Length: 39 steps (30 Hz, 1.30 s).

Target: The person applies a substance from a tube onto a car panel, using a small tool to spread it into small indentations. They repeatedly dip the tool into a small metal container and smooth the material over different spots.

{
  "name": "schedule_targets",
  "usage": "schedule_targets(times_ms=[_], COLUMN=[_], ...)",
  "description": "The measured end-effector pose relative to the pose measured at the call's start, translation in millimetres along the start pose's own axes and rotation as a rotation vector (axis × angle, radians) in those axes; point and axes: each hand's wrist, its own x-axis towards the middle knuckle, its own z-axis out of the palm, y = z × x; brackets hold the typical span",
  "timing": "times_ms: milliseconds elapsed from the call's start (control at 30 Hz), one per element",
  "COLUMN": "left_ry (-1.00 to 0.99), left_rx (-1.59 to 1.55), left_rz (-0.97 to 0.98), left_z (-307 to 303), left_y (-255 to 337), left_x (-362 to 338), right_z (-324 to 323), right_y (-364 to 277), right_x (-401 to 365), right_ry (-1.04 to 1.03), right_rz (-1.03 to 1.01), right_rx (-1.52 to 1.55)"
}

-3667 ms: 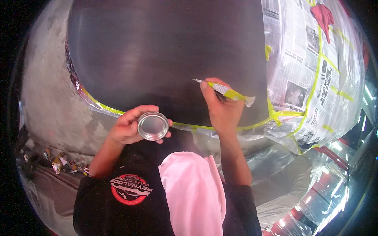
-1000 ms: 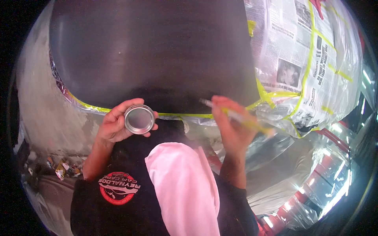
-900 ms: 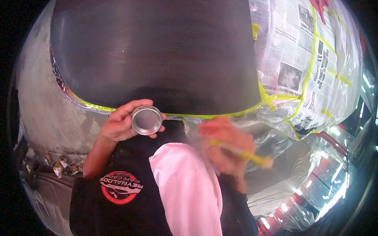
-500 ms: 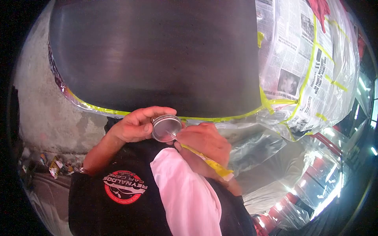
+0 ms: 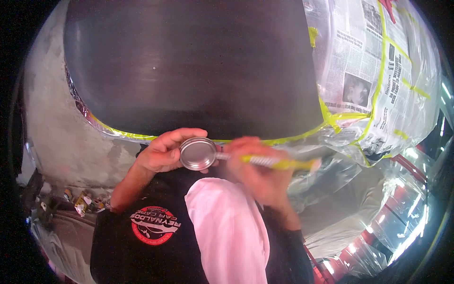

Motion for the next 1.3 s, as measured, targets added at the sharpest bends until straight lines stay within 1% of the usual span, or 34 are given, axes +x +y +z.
schedule_targets(times_ms=[33,67,133,167,233,267,333,367,467,567,900,967,1100,1167,1300], left_ry=[0.002,-0.001,-0.005,0.001,0.015,0.025,0.034,0.044,0.065,0.081,0.075,0.076,0.068,0.067,0.072], left_rx=[0.005,0.010,0.019,0.008,0.001,-0.002,0.000,0.005,0.006,0.010,0.029,0.029,0.022,0.027,0.029], left_rz=[-0.005,0.003,0.014,0.042,0.080,0.085,0.097,0.118,0.137,0.134,0.146,0.147,0.155,0.156,0.147], left_z=[-1.4,-4.1,-4.2,-2.3,-0.5,-0.4,-1.2,-1.9,-3.2,-3.0,0.5,1.4,1.6,2.3,3.7], left_y=[-1.5,-2.3,-2.5,-3.4,-4.2,-4.1,-4.5,-6.6,-10.5,-11.8,-14.3,-14.4,-15.2,-14.5,-13.9], left_x=[-2.2,-5.9,-11.4,-14.6,-22.4,-26.7,-33.5,-36.6,-43.3,-48.1,-51.6,-51.7,-51.1,-50.1,-49.8], right_z=[1.3,-0.8,-7.6,-10.0,-13.5,-15.4,-16.6,-16.2,-11.7,-11.3,-9.2,-8.8,-9.4,-10.1,-8.4], right_y=[-5.0,0.3,13.2,17.2,24.0,27.1,29.5,26.2,28.0,27.0,29.9,31.5,32.2,32.8,30.6], right_x=[11.1,22.6,45.6,53.5,65.4,68.3,72.8,71.7,68.8,68.7,66.5,66.5,67.2,67.9,66.7], right_ry=[0.073,0.075,0.145,0.141,0.003,-0.005,-0.050,-0.045,-0.020,-0.038,-0.039,-0.034,-0.036,-0.037,-0.036], right_rz=[0.025,0.023,0.085,0.082,0.069,0.069,-0.015,0.037,0.061,0.035,-0.035,-0.050,-0.046,-0.064,-0.034], right_rx=[-0.011,-0.006,-0.130,-0.130,-0.330,-0.330,-0.302,-0.358,-0.368,-0.457,-0.432,-0.382,-0.391,-0.470,-0.428])
